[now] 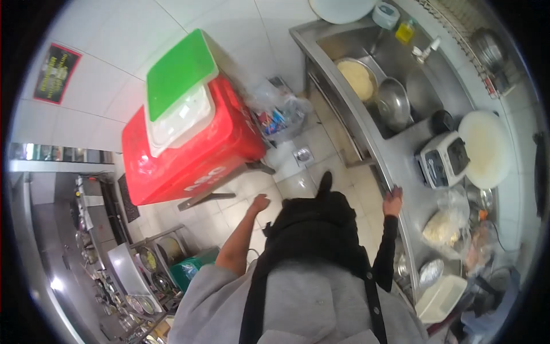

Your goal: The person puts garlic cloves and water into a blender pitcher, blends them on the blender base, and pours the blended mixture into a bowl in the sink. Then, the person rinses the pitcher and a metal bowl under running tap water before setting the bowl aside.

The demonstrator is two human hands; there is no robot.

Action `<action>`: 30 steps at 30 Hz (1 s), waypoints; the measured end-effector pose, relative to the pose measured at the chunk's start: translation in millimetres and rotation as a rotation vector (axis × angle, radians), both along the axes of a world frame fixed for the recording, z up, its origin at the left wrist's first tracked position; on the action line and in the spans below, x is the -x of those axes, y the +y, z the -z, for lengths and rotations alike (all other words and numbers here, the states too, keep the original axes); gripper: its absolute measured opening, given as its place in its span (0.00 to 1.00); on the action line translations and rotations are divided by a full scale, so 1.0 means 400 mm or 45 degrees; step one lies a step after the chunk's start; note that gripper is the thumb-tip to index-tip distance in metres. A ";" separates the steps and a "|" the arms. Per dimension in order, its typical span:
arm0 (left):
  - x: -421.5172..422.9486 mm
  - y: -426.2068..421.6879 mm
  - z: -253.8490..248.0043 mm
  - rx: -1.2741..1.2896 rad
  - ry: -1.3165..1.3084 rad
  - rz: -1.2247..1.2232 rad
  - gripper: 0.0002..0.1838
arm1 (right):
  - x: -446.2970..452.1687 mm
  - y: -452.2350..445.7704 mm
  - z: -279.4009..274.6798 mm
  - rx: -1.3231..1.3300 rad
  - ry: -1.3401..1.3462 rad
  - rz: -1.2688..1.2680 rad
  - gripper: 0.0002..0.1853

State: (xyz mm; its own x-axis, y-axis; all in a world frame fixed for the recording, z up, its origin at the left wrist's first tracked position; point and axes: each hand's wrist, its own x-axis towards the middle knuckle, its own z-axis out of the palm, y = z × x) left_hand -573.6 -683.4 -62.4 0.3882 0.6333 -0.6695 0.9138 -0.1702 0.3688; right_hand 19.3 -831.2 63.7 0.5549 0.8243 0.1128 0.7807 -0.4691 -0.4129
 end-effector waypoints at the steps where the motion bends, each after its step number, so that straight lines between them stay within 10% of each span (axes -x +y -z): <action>1: 0.066 -0.044 0.063 -0.099 0.022 0.290 0.24 | 0.020 0.017 -0.013 0.045 0.055 0.071 0.28; 2: 0.110 -0.094 0.055 -0.148 0.046 0.276 0.23 | 0.043 0.027 -0.038 0.107 -0.023 0.091 0.31; 4: 0.187 -0.238 0.062 0.058 -0.254 -0.823 0.20 | 0.066 0.044 -0.038 0.171 -0.089 0.163 0.34; 5: 0.244 -0.293 0.105 0.006 -0.159 -0.443 0.17 | 0.061 0.041 -0.008 0.146 -0.163 0.162 0.35; 7: 0.292 -0.401 0.036 0.526 -0.490 -1.254 0.14 | 0.088 0.053 -0.042 0.235 -0.195 0.247 0.35; 9: 0.385 -0.477 0.125 0.544 -0.496 -0.825 0.11 | 0.107 0.069 -0.060 0.289 -0.176 0.317 0.35; 18: 0.171 -0.248 0.012 0.474 -0.448 -1.092 0.26 | 0.108 0.094 -0.066 0.404 -0.128 0.435 0.36; 30: -0.042 -0.143 -0.043 0.498 -0.303 -0.838 0.15 | 0.115 0.038 -0.096 0.292 -0.053 0.254 0.44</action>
